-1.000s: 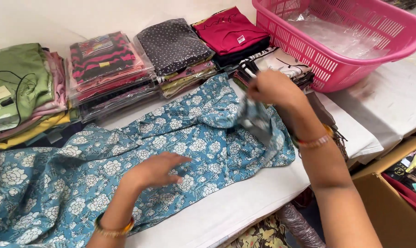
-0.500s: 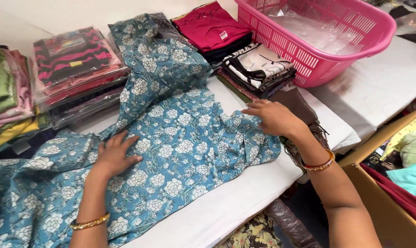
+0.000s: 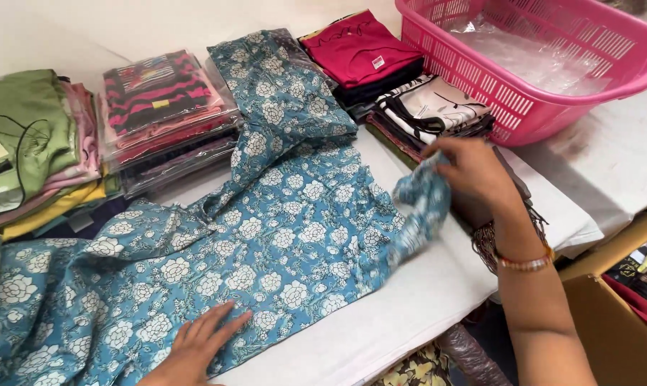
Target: The person folds a blue floral dress on a white table, smoothing the fabric and aligning the edges before folding it into a compact square. The person then folds a small patterned cloth. Stacks of packaged clothes and a pink basket are visible in the background.
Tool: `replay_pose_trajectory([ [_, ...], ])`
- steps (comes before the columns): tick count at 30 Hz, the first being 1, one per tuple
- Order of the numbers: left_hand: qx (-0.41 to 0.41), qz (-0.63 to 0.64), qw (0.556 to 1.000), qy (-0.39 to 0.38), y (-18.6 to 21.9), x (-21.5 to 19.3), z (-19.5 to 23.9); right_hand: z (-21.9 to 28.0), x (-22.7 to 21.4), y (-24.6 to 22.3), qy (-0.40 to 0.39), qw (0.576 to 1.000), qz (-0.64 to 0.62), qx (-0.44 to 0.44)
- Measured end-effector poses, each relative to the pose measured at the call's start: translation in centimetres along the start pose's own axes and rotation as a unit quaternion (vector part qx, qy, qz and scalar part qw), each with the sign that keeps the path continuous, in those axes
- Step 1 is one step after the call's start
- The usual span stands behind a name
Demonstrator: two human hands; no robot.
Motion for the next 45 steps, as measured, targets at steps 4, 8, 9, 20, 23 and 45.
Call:
replay_pose_trajectory([
  [4, 0.021, 0.061, 0.989, 0.13, -5.7, 2.2, 0.1, -8.8, -1.9, -4.2, 0.197, 0.907, -0.325, -0.183],
  [8, 0.002, 0.137, 0.971, 0.196, -9.8, 3.7, -0.9, -11.4, 0.4, -6.2, 0.163, 0.863, -0.425, -0.22],
  [9, 0.003, 0.139, 0.97, 0.2, -10.1, 3.8, -0.9, -10.7, 2.2, -4.5, 0.162, 0.864, -0.422, -0.223],
  [20, -0.072, 0.298, 0.894, 0.326, -10.7, 2.7, -0.1, -6.1, 16.9, 4.2, 0.0, 0.955, -0.141, -0.26],
  [23, -0.103, 0.393, 0.838, 0.363, -12.0, 3.6, 0.5, -7.1, 16.4, 6.0, -0.033, 0.91, -0.405, -0.086],
  [45, -0.189, 0.153, 0.94, 0.238, -9.3, 4.1, 6.3, -0.8, 10.5, 9.3, 0.053, 0.881, -0.467, -0.049],
])
Point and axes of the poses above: each hand's wrist, its own z-axis away from the middle knuckle, its own x-axis out of the palm, y = z × x, the point moved 1 cm from there along -z, towards the middle knuckle, and after that the axes turned 6 degrees about -x, right-handed, at the moved point
